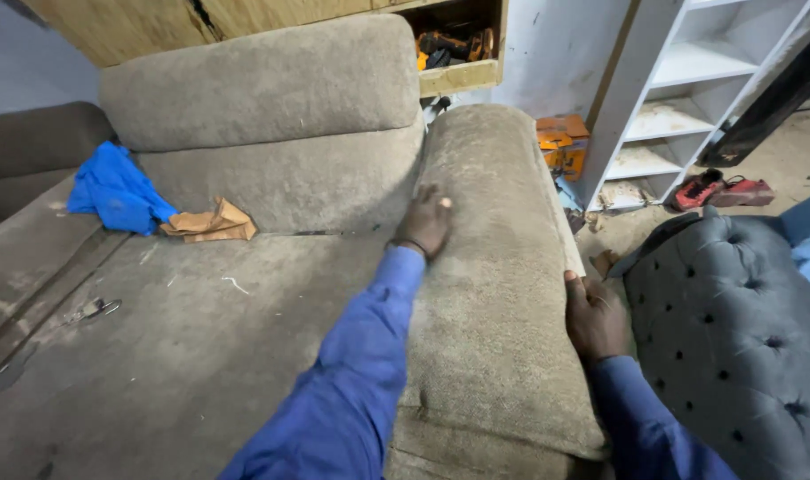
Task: Hand-sewing the fabric seam on a sofa armrest and trimming thread with scissors
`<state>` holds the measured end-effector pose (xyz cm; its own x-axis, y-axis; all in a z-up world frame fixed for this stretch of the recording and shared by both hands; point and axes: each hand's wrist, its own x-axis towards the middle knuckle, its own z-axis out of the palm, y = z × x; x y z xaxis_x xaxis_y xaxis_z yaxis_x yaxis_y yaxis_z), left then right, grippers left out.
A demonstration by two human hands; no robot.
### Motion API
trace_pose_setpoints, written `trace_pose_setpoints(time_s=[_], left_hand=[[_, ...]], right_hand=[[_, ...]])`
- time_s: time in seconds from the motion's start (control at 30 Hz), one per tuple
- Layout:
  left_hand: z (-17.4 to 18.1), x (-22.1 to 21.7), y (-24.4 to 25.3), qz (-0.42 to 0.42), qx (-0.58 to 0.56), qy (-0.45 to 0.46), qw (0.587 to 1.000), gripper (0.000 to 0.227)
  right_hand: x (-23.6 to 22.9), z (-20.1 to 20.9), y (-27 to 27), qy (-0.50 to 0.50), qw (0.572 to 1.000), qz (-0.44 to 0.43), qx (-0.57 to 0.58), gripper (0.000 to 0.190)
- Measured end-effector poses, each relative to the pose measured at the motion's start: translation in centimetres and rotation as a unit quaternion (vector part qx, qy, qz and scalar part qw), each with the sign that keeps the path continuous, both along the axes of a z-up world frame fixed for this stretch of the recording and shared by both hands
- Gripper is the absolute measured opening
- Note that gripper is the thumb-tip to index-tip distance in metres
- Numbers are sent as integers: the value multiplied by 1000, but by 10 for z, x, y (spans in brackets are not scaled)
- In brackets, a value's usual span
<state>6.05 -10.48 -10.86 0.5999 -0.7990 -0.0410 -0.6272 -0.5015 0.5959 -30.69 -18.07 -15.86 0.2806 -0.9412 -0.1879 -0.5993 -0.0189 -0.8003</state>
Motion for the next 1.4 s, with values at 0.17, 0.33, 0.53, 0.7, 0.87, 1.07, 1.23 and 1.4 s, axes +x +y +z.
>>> trace_pose_setpoints(time_s=[0.17, 0.33, 0.53, 0.7, 0.87, 1.07, 1.23, 1.4], left_hand=[[111, -118, 35, -69, 83, -235, 966, 57], [153, -200, 70, -118, 116, -182, 969, 62], [139, -254, 119, -92, -94, -252, 959, 60], [137, -285, 136, -72, -159, -281, 944, 62], [155, -294, 168, -18, -279, -144, 949, 71], [98, -166, 253, 285, -10, 179, 942, 97], [70, -118, 257, 177, -2, 147, 973, 77], [29, -90, 231, 147, -9, 189, 971, 66]], right_hand=[[-2, -9, -12, 30, 999, 1, -11, 57], [-12, 3, -11, 8, 1000, 14, 11, 54], [-48, 103, 68, 41, 997, 57, 30, 73], [-79, 126, 124, 123, 992, 34, 24, 68], [-84, 109, 125, 56, 998, -34, 14, 74], [-79, 116, 133, 50, 998, -23, -18, 65], [-77, 120, 107, 45, 998, 36, 17, 70], [-54, 117, 83, 38, 997, 56, 22, 71]])
